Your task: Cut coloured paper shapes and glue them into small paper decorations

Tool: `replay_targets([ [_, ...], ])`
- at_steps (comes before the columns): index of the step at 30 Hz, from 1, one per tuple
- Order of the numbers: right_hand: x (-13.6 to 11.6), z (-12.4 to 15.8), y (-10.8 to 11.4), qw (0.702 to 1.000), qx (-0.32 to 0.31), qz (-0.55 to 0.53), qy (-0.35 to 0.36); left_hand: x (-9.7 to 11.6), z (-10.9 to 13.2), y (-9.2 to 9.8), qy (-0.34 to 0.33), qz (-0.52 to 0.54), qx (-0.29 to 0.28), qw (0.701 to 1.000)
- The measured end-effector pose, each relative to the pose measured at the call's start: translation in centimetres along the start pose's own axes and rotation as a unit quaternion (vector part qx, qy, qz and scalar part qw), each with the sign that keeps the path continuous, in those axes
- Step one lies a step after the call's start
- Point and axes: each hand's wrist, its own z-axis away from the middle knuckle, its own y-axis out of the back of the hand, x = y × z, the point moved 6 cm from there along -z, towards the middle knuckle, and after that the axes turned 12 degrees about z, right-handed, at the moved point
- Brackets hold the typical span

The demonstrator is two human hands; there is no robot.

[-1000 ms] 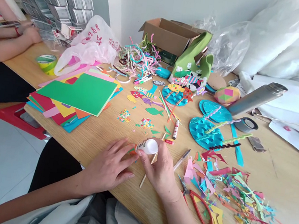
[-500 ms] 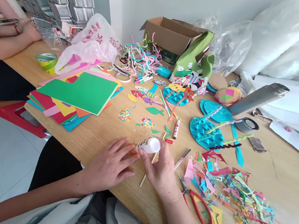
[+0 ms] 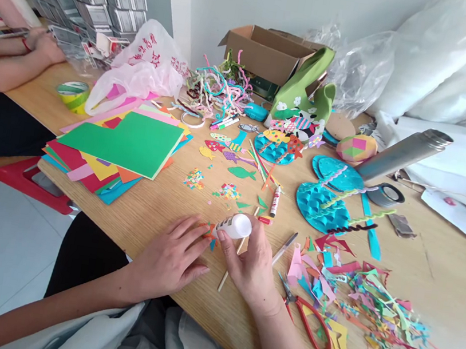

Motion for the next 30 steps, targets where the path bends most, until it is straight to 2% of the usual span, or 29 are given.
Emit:
replay_targets([
  [6,-0.57,-0.23,0.13,0.999,0.003,0.034,0.024,0.0,0.0,-0.03,0.004,0.003,-0.001,1.0],
  [25,0.29,0.07,0.18,0.999,0.013,0.014,-0.031,-0.03,-0.02,-0.01,0.004,0.006,0.0,1.0],
  [30,0.2,0.08,-0.09,1.0,0.001,0.008,-0.017,0.05,-0.09,0.06,-0.001,0.008,0.004,1.0],
])
